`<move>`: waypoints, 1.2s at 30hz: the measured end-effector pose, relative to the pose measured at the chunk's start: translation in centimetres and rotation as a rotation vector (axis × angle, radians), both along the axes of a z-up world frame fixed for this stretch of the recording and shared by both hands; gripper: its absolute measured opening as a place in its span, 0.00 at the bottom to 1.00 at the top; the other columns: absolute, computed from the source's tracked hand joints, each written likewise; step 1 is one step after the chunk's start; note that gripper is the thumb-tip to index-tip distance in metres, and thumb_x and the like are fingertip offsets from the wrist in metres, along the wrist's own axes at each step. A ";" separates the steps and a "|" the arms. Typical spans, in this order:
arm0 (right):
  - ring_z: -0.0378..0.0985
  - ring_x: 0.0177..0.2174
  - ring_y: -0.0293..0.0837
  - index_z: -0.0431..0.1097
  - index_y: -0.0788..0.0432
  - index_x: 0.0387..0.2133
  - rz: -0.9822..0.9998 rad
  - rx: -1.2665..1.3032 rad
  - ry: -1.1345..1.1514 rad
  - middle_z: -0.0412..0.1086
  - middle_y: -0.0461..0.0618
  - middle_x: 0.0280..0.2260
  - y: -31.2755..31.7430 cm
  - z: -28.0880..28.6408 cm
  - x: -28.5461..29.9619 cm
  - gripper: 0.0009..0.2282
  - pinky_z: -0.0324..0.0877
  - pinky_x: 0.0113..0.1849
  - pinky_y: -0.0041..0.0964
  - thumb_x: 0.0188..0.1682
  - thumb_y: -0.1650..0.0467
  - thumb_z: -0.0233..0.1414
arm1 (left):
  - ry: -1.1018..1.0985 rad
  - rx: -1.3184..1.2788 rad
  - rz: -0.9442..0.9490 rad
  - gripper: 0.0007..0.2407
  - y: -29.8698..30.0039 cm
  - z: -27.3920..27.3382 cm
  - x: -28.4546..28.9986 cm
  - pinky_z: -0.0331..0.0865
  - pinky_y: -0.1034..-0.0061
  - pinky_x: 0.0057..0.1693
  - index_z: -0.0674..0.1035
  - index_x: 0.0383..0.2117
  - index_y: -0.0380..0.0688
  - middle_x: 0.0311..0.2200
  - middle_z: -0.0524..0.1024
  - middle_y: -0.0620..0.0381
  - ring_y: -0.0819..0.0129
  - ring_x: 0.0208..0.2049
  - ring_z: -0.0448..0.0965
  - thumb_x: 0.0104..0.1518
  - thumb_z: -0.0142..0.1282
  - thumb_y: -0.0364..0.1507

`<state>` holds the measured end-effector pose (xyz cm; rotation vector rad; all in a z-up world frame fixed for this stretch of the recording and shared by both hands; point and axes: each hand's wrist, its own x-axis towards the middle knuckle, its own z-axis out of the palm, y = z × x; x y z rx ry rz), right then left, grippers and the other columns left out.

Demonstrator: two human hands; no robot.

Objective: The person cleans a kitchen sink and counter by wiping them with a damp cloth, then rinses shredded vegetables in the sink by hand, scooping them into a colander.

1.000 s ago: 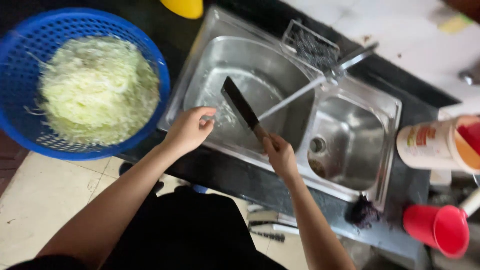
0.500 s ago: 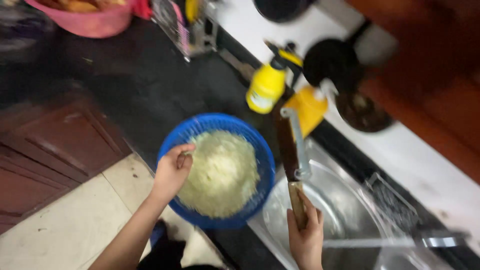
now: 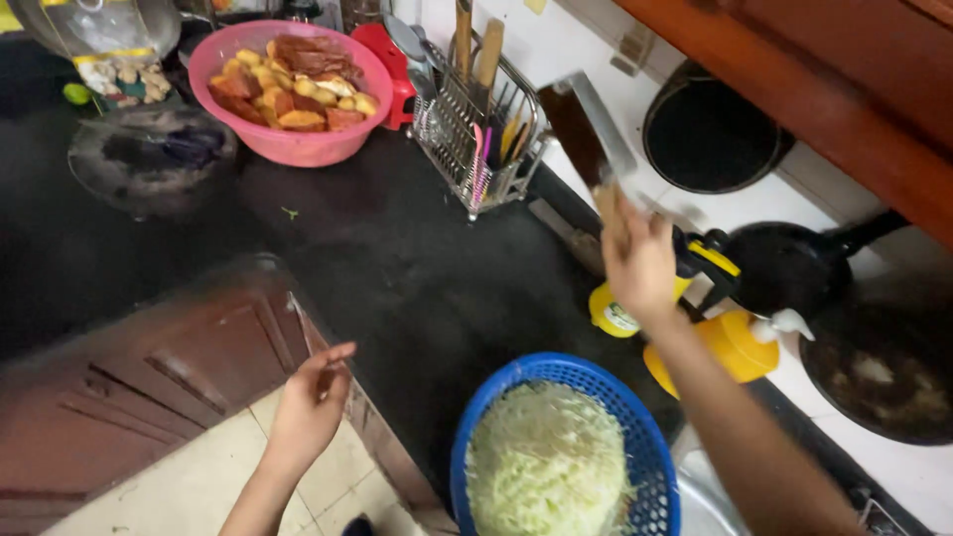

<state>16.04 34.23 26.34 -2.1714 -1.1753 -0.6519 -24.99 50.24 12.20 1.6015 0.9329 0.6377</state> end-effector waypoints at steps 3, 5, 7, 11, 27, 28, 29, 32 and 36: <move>0.73 0.43 0.65 0.66 0.54 0.62 0.041 -0.087 -0.163 0.66 0.66 0.45 6.7 3.0 5.3 0.23 0.72 0.44 0.55 0.51 0.69 0.57 | -0.097 0.032 0.004 0.15 2.4 -2.0 -2.4 0.71 0.82 0.41 0.78 0.52 0.39 0.39 0.83 0.55 0.77 0.34 0.78 0.59 0.51 0.22; 0.71 0.47 0.62 0.66 0.51 0.63 -0.054 -0.313 -0.233 0.66 0.62 0.48 10.8 5.4 7.1 0.25 0.72 0.44 0.54 0.49 0.68 0.58 | -0.111 0.017 0.043 0.14 3.5 -3.2 -3.7 0.72 0.81 0.43 0.78 0.51 0.39 0.44 0.83 0.54 0.74 0.35 0.81 0.59 0.52 0.23; 0.71 0.48 0.61 0.66 0.49 0.62 -0.053 -0.404 -0.252 0.65 0.61 0.50 13.9 7.5 8.5 0.24 0.72 0.45 0.53 0.49 0.68 0.57 | -0.115 0.004 0.058 0.14 4.4 -4.2 -5.0 0.73 0.80 0.43 0.78 0.51 0.40 0.45 0.83 0.54 0.73 0.36 0.83 0.58 0.52 0.23; 0.65 0.54 0.60 0.67 0.43 0.60 -0.018 -0.659 -0.484 0.64 0.60 0.52 18.8 10.4 10.7 0.27 0.69 0.46 0.55 0.44 0.71 0.57 | 0.045 -0.112 0.123 0.16 5.8 -7.5 -7.5 0.73 0.75 0.44 0.79 0.54 0.44 0.33 0.86 0.48 0.68 0.37 0.85 0.60 0.53 0.23; 0.66 0.51 0.68 0.57 0.69 0.59 -0.015 0.153 -0.226 0.57 0.71 0.55 23.3 1.4 6.4 0.28 0.69 0.51 0.50 0.46 0.73 0.62 | 0.010 -0.293 0.004 0.14 -1.0 -16.8 -3.4 0.76 0.77 0.43 0.81 0.51 0.42 0.35 0.86 0.51 0.70 0.32 0.82 0.58 0.55 0.22; 0.71 0.46 0.64 0.64 0.66 0.55 0.039 0.120 -0.079 0.62 0.67 0.51 20.0 1.3 2.7 0.22 0.70 0.47 0.49 0.48 0.74 0.61 | 0.035 -0.303 -0.058 0.14 -1.6 -15.1 -2.7 0.75 0.76 0.43 0.81 0.51 0.43 0.37 0.86 0.52 0.70 0.32 0.81 0.59 0.54 0.24; 0.76 0.42 0.60 0.70 0.63 0.51 0.087 0.087 0.073 0.68 0.63 0.47 16.4 1.1 -1.1 0.15 0.72 0.44 0.49 0.50 0.75 0.59 | 0.065 -0.316 -0.126 0.14 -2.4 -13.4 -2.2 0.73 0.76 0.43 0.81 0.51 0.43 0.38 0.85 0.52 0.70 0.33 0.80 0.60 0.54 0.25; 0.77 0.44 0.59 0.74 0.64 0.39 0.078 0.207 0.017 0.72 0.59 0.42 3.8 -2.7 -7.2 0.06 0.73 0.46 0.46 0.50 0.81 0.56 | 0.046 -0.329 -0.296 0.13 -3.4 -10.2 -0.3 0.72 0.79 0.45 0.79 0.52 0.44 0.46 0.83 0.58 0.76 0.40 0.79 0.63 0.51 0.28; 0.75 0.45 0.56 0.75 0.60 0.39 -0.300 0.274 0.129 0.70 0.57 0.42 -19.0 -11.7 -11.9 0.15 0.71 0.48 0.47 0.44 0.85 0.47 | -0.004 0.002 -0.510 0.12 -4.3 -15.7 2.1 0.71 0.81 0.47 0.79 0.52 0.42 0.50 0.81 0.55 0.74 0.48 0.78 0.65 0.51 0.28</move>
